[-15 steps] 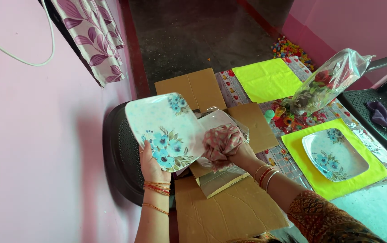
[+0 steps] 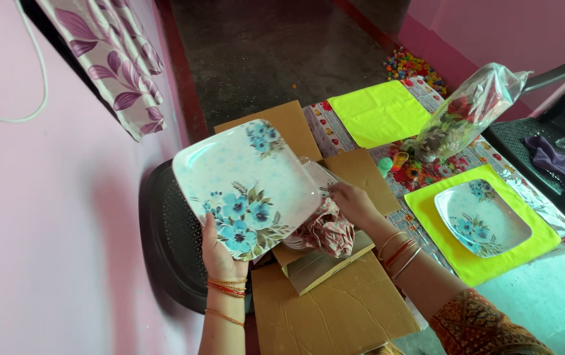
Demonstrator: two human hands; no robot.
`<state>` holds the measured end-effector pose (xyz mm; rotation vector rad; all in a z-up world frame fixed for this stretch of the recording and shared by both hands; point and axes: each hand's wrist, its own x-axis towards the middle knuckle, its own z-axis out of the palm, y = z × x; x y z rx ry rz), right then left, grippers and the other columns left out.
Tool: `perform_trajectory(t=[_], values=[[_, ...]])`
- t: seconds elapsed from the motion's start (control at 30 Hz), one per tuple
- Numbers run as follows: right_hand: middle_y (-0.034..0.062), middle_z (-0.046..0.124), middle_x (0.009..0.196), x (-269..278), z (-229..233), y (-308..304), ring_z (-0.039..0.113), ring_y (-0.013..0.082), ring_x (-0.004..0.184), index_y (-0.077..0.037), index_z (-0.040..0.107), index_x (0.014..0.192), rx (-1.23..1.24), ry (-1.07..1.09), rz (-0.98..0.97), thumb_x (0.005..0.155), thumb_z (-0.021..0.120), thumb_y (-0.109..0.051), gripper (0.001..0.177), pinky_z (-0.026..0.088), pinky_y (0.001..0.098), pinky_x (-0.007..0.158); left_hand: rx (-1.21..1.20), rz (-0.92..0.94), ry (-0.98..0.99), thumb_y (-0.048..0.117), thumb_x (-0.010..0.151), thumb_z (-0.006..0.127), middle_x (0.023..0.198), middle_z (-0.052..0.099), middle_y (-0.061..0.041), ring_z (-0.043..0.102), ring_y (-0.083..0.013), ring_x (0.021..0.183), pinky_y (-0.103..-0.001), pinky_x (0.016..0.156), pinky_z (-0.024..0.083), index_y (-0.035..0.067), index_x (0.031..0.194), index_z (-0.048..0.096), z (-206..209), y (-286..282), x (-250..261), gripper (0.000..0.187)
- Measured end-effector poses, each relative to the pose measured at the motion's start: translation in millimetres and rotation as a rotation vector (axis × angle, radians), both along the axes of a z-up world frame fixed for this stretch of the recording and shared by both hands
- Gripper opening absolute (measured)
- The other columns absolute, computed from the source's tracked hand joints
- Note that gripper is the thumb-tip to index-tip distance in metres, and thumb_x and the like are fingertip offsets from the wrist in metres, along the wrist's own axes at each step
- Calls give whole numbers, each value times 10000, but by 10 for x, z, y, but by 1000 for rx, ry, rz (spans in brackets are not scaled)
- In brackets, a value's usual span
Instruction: The person opens a cardboard box containing square plates, removes them one by one, and wipes each plate with a cloth. The person places the cleaned plates on a table covered with a patterned tablecloth and yellow napkins.
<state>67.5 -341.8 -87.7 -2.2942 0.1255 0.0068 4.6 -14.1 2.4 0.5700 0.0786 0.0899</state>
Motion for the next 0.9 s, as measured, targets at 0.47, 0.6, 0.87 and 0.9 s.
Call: perform_trajectory(t=[0.47,0.6,0.87,0.9], values=[[97,658,1312,-526,852,-282,652,268,1170,-114,535,1393,1362,110,-369,995,478,-465,534,524,462,1031,-72,-375,31,419,1009,511,1465,558,-130,556,-307,1303,-474,1092,446,36,1504,432,315,-854,-24,630],[132,680,1292,-742,842,-668,658,286,1161,-27,582,1353,1367,67,-465,1023,479,-489,576,520,463,1037,-62,-389,-55,517,1004,487,1471,544,-104,557,-295,1295,-466,1069,470,83,1527,402,376,-1194,-91,684],[111,680,1302,-1410,1167,-1400,668,252,1168,-23,564,1368,1423,-82,-537,1040,472,-432,532,532,428,1037,-92,-523,-26,561,1022,446,1439,566,-97,588,-281,1248,-450,1025,500,84,1519,432,422,-1957,-347,689],[101,679,1300,-1501,1224,-1473,672,245,1172,-29,544,1377,1424,-101,-595,1046,466,-413,513,541,423,1040,-96,-537,-21,560,1028,443,1433,568,-97,592,-280,1238,-452,1016,504,83,1514,439,424,-2052,-387,681]])
